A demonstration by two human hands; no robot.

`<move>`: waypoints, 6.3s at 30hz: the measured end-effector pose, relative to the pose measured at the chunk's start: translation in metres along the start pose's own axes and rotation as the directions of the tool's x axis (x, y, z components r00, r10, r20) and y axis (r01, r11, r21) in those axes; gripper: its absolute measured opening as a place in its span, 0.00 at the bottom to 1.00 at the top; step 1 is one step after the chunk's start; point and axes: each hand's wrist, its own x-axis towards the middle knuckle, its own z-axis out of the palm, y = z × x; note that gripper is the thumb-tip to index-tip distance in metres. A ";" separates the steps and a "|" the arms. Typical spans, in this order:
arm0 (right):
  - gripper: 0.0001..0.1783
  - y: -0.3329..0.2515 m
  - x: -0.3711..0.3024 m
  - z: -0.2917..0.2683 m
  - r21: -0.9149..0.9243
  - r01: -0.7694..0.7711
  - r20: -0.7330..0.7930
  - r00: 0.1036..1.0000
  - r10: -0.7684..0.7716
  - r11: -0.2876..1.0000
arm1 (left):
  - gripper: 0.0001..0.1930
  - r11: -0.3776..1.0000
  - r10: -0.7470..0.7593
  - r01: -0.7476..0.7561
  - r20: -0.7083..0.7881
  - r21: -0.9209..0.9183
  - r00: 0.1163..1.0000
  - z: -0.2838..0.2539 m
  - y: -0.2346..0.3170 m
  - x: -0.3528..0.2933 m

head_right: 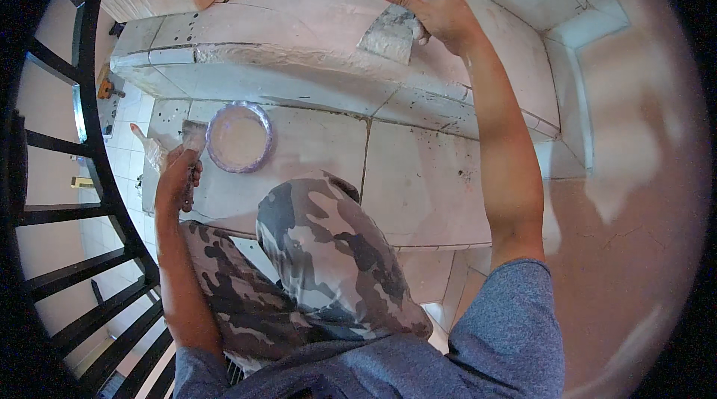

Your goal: The person applies a white plaster-like substance to the tiled steps of a spiral staircase using a trowel and a smaller putty knife. They scoop the material from a container and spread it along the edges and surfaces of the steps.

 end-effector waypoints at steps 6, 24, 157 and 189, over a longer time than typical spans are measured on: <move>0.26 0.011 0.003 0.002 0.025 -0.049 -0.020 0.999 0.050 0.998 | 0.13 1.000 0.010 -0.009 -0.004 0.017 1.000 -0.001 -0.005 0.003; 0.21 -0.009 -0.015 0.056 0.236 0.086 -0.339 0.941 -0.001 0.968 | 0.14 1.000 -0.031 0.031 -0.059 -0.002 0.998 0.000 0.024 -0.002; 0.14 0.045 -0.188 0.159 -0.237 0.256 -0.773 0.535 -0.342 0.937 | 0.10 0.937 0.261 -0.234 0.076 -0.260 0.962 0.097 0.129 -0.137; 0.14 -0.046 -0.074 0.266 0.078 0.325 0.211 0.918 -0.335 0.942 | 0.18 0.999 0.053 -0.054 -0.184 0.000 0.982 0.059 -0.007 -0.034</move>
